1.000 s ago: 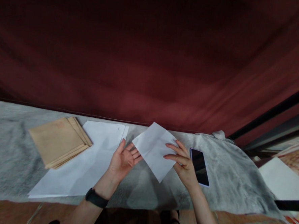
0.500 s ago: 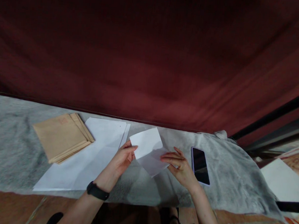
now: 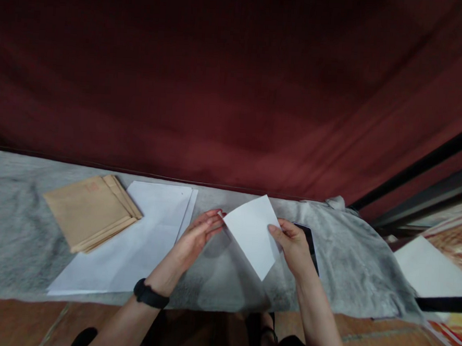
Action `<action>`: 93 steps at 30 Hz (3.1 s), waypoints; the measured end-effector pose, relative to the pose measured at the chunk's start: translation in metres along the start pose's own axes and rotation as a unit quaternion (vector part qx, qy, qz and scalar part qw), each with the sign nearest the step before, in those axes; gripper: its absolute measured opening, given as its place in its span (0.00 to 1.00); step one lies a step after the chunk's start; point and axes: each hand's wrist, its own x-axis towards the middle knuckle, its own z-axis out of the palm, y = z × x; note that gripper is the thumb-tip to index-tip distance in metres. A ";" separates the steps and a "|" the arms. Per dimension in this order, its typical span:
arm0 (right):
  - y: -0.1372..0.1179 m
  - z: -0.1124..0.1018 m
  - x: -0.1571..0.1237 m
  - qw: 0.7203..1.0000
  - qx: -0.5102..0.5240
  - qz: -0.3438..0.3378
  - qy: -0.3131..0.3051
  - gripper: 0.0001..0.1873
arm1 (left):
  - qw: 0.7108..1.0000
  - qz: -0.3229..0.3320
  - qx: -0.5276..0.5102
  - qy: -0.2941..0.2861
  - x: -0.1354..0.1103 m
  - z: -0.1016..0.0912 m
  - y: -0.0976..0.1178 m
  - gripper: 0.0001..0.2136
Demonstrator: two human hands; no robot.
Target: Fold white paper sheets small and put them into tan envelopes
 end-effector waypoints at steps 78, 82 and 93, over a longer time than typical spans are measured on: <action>0.107 0.044 0.011 0.862 -0.480 -0.156 0.052 0.20 | 0.470 0.316 0.794 -0.219 -0.020 -0.021 -0.078 0.23; 0.108 0.033 0.014 0.863 -0.485 -0.129 0.052 0.16 | 0.452 0.316 0.804 -0.223 -0.024 -0.019 -0.081 0.23; 0.107 0.019 0.016 0.886 -0.462 -0.037 0.017 0.12 | 0.435 0.313 0.816 -0.214 -0.029 -0.016 -0.087 0.21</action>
